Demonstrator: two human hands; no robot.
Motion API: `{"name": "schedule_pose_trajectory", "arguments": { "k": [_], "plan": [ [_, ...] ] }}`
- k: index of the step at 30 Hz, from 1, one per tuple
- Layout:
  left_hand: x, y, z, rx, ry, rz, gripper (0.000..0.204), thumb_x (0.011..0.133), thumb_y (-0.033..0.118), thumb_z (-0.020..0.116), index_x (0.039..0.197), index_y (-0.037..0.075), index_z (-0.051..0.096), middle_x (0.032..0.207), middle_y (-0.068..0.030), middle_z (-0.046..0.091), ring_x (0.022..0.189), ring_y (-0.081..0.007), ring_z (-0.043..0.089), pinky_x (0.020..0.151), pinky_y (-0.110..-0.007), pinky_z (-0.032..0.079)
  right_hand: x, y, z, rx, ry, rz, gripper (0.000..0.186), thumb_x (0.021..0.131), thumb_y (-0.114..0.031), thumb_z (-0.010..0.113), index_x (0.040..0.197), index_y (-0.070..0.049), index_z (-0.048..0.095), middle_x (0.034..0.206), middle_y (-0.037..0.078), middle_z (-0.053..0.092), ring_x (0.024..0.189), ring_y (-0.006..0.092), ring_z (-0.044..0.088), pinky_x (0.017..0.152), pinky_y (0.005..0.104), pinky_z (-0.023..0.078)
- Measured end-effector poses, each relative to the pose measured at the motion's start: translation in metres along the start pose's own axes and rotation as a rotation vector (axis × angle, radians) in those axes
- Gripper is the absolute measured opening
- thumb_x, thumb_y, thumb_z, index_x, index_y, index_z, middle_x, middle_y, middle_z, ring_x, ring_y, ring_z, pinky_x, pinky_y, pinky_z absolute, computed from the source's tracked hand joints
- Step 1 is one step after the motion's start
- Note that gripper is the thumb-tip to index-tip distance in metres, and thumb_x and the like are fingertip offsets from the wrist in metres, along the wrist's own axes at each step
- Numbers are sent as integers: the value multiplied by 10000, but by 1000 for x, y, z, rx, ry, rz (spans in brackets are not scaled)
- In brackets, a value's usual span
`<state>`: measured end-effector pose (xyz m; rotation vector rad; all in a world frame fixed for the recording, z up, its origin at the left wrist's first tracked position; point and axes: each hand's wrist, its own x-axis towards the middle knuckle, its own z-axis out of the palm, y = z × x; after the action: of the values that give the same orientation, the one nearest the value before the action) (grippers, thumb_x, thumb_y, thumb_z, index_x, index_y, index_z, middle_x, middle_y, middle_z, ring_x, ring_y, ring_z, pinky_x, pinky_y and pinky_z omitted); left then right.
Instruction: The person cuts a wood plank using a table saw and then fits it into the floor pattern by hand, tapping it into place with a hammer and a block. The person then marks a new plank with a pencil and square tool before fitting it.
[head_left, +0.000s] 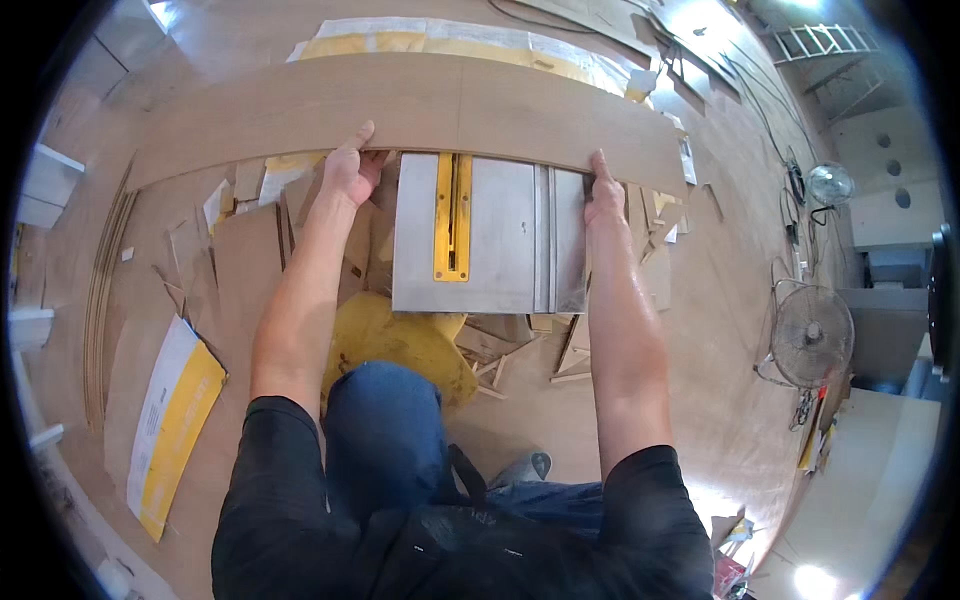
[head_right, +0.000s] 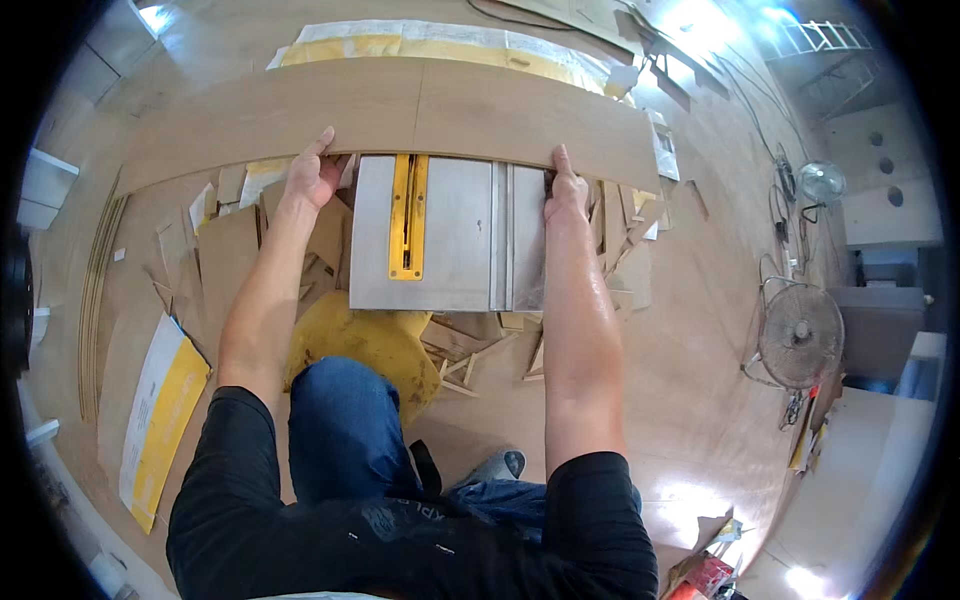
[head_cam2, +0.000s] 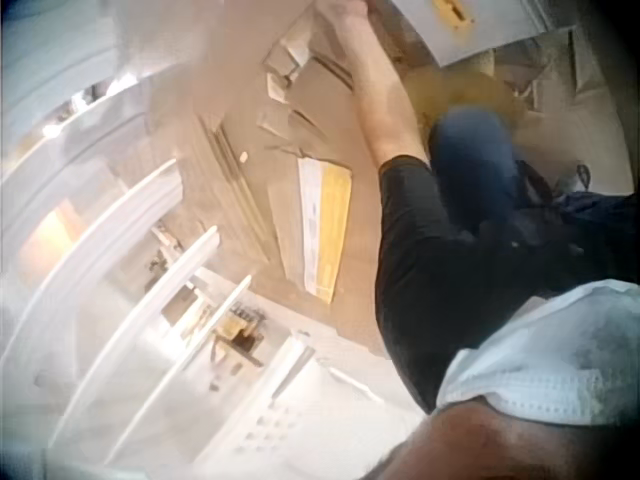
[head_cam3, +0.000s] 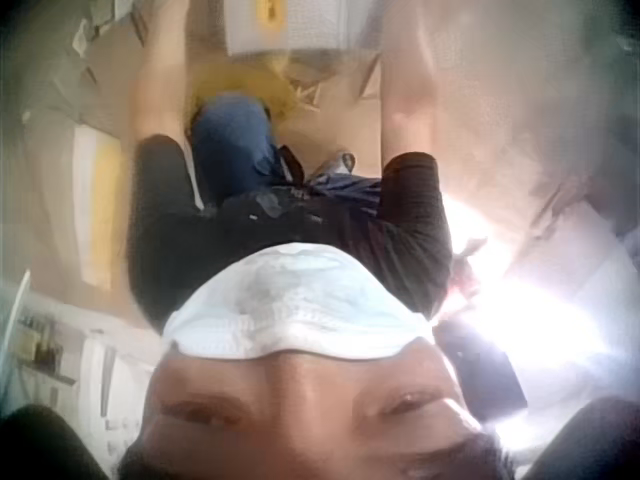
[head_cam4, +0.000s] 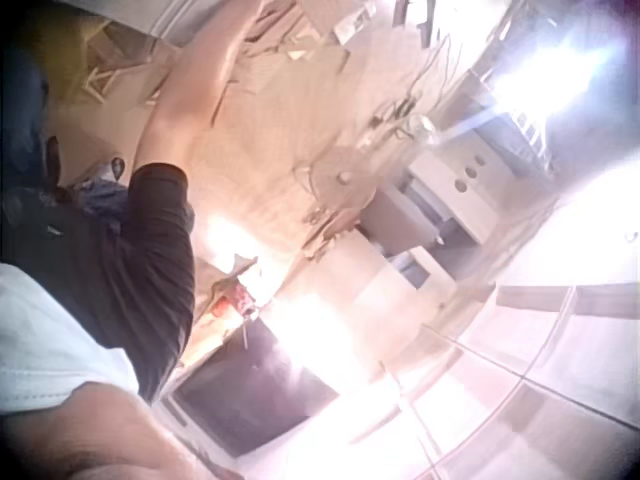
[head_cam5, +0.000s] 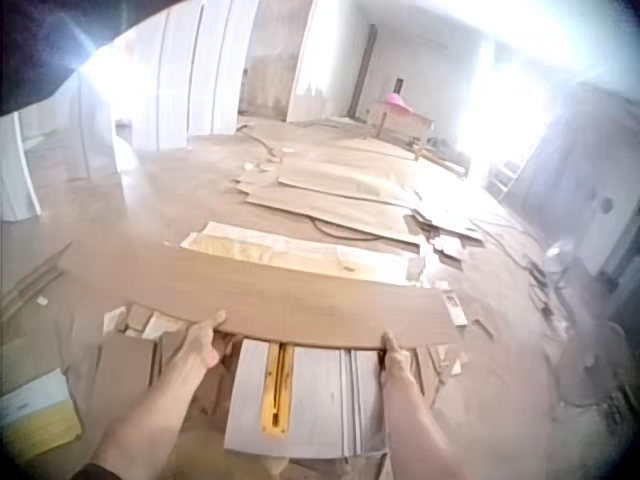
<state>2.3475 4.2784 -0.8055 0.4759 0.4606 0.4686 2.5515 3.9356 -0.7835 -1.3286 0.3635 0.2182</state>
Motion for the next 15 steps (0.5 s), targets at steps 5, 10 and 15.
{"name": "schedule_pose_trajectory", "arguments": {
  "k": [5, 10, 15],
  "plan": [
    [-4, -17, 4, 44, 44, 16, 354, 896, -20, 682, 1218, 40, 548, 1137, -108, 623, 1074, -256, 623, 1011, -412, 530, 6, 7, -3, -88, -57, -28, 412, 842, -294, 826, 1088, 3, 679, 970, 27, 665, 791, 139, 551, 712, 300, 496],
    [-7, -13, 9, 54, 77, -6, 327, 902, -55, 646, 1200, 33, 543, 1131, -103, 616, 1037, -251, 642, 985, -402, 555, 8, 8, -13, -176, -86, -25, 501, 827, -244, 835, 1192, 42, 646, 1061, 59, 680, 925, 170, 584, 834, 322, 482],
    [-12, -10, 6, 100, 105, -19, 226, 933, 24, 652, 1146, 43, 578, 1086, -83, 657, 1032, -215, 659, 982, -373, 563, 0, 8, -10, -150, -117, -18, 538, 842, -221, 819, 1256, 56, 615, 1248, 122, 642, 1106, 223, 587, 939, 352, 465]
  ]
}}
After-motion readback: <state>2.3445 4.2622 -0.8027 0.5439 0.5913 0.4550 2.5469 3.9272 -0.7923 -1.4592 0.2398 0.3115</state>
